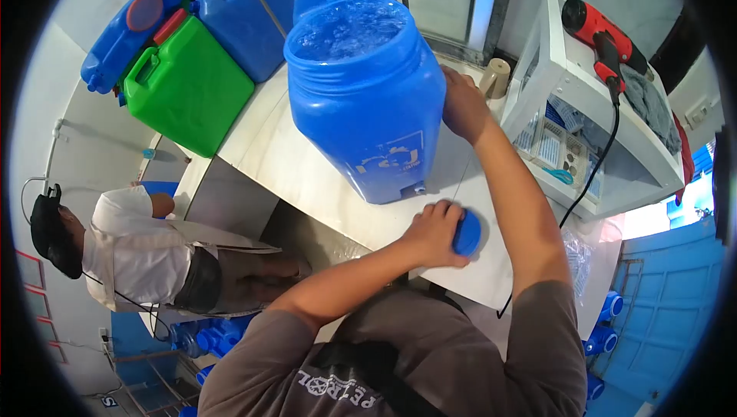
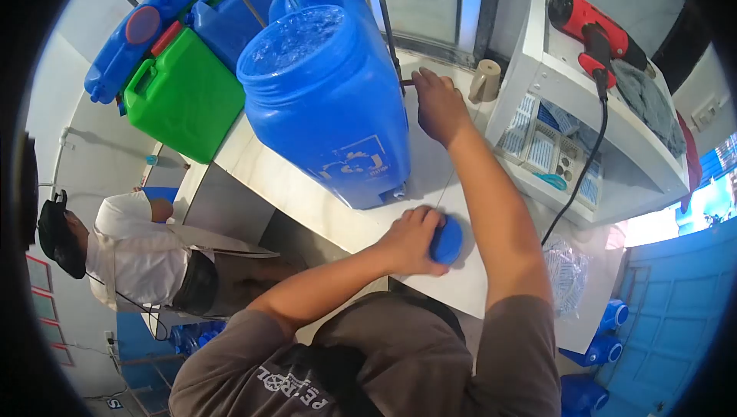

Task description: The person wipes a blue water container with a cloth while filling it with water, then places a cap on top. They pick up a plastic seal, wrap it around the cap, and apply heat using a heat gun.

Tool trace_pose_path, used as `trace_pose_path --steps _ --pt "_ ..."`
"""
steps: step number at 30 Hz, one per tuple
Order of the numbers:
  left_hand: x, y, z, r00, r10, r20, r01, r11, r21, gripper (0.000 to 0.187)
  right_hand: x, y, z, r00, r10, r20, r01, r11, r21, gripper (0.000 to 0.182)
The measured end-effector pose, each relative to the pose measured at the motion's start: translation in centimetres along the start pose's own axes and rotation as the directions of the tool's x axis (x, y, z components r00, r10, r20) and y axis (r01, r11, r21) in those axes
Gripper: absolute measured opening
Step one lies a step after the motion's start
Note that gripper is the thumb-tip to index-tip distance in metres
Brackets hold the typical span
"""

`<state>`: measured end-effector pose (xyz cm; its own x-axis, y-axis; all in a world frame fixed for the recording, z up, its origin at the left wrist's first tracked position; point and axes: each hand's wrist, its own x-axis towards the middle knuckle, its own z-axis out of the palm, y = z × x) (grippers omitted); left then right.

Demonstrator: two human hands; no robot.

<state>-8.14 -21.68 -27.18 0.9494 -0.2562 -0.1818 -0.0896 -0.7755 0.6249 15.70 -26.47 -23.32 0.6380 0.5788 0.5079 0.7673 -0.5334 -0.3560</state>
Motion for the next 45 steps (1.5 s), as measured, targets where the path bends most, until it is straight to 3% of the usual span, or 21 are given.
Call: trace_pose_path --steps 2,4,5,10,11,13,14,16,19,25,27,29,30,32,34,37,38,40,42,44,45 --pt "-3.7 -1.7 -2.8 0.997 0.01 0.071 -0.002 0.993 -0.119 0.093 0.7 1.2 3.0 0.996 0.068 0.063 -0.057 0.986 -0.158 0.041" --pt "-8.0 -4.7 -5.6 0.999 -0.008 0.044 0.018 0.976 -0.219 0.092 0.6 2.6 4.6 0.996 -0.044 0.073 0.072 0.893 -0.445 0.048" --pt "-10.0 -5.9 -7.7 0.997 -0.063 0.047 0.073 0.966 -0.249 0.09 0.4 2.9 5.0 0.996 -0.045 0.071 0.072 0.893 -0.444 0.048" --pt "-18.8 -10.6 -15.3 0.943 -0.322 -0.083 0.268 0.883 -0.385 0.085 -0.8 4.1 6.8 0.928 0.234 0.292 -0.179 0.963 -0.201 0.051" --pt "-20.0 -10.6 -16.4 0.944 -0.321 -0.082 0.267 0.884 -0.383 0.085 -1.1 4.2 7.1 0.928 0.235 0.29 -0.182 0.963 -0.201 0.051" --pt "-21.8 -10.0 -18.7 0.905 -0.347 -0.244 0.261 0.909 -0.325 0.085 -1.6 4.4 7.3 0.97 0.222 0.103 -0.235 0.962 0.138 0.054" --pt "-22.4 -10.0 -19.6 0.908 -0.341 -0.245 0.256 0.911 -0.322 0.085 -2.0 4.0 7.0 0.97 0.224 0.097 -0.236 0.962 0.135 0.054" --pt "-23.3 -9.6 -21.5 0.885 -0.199 -0.421 0.1 0.964 -0.246 0.086 -4.2 1.7 5.0 0.963 0.269 0.026 -0.268 0.942 0.203 0.054" --pt "-23.7 -5.5 -25.3 0.847 -0.133 -0.515 0.018 0.975 -0.224 0.091 -8.2 -3.0 0.7 0.941 0.331 -0.071 -0.294 0.904 0.312 0.055" --pt "-19.3 2.6 -29.5 0.687 0.265 -0.677 -0.248 0.961 0.124 0.093 -14.9 -9.5 -8.9 0.914 0.389 0.111 -0.396 0.803 0.446 0.02" --pt "-15.4 5.7 -31.5 0.718 0.463 -0.52 -0.26 0.871 0.416 0.086 -16.7 -10.5 -11.7 0.896 0.417 0.152 -0.437 0.768 0.468 0.015" --pt "-10.4 7.4 -31.9 0.715 0.534 -0.452 -0.282 0.812 0.512 0.076 -18.7 -9.7 -14.1 0.873 0.484 0.055 -0.436 0.727 0.531 0.013" --pt "-9.0 8.3 -32.4 0.717 0.531 -0.453 -0.275 0.811 0.516 0.076 -19.8 -9.2 -15.6 0.847 0.532 -0.021 -0.437 0.716 0.544 0.012" --pt "-6.8 9.9 -32.9 0.914 0.224 -0.339 -0.052 0.892 0.448 0.077 -22.2 -7.0 -18.0 0.781 0.579 -0.234 -0.38 0.738 0.558 0.012" --pt "-5.7 9.5 -33.0 0.93 0.193 -0.312 -0.025 0.882 0.471 0.079 -25.0 -3.8 -19.7 0.657 0.621 -0.426 -0.372 0.76 0.533 0.017" --pt "-4.3 9.2 -33.7 0.944 0.26 -0.203 -0.094 0.802 0.59 0.082 -26.9 -1.5 -23.3 0.506 0.757 -0.412 -0.542 0.651 0.531 0.017" --pt "-3.9 9.2 -33.8 0.93 0.338 -0.145 -0.158 0.722 0.673 0.084 -27.5 -0.2 -23.7 0.509 0.736 -0.447 -0.514 0.676 0.528 0.017" --pt "-3.3 10.0 -33.2 0.955 0.266 -0.133 -0.156 0.829 0.538 0.083 -27.9 2.6 -23.9 0.503 0.718 -0.48 -0.499 0.695 0.517 0.018" --pt "-3.1 10.6 -32.8 0.976 0.149 -0.16 -0.06 0.886 0.459 0.083 -27.5 5.8 -23.0 0.64 0.587 -0.497 -0.431 0.809 0.4 0.018" --pt "-2.6 10.8 -32.1 0.976 0.134 -0.17 -0.039 0.881 0.471 0.083 -25.3 7.2 -22.2 0.721 0.594 -0.358 -0.4 0.778 0.484 0.018" --pt "-2.4 11.1 -31.8 0.976 0.086 -0.202 0.018 0.886 0.463 0.082 -24.0 8.2 -21.5 0.758 0.567 -0.323 -0.434 0.807 0.4 0.018"
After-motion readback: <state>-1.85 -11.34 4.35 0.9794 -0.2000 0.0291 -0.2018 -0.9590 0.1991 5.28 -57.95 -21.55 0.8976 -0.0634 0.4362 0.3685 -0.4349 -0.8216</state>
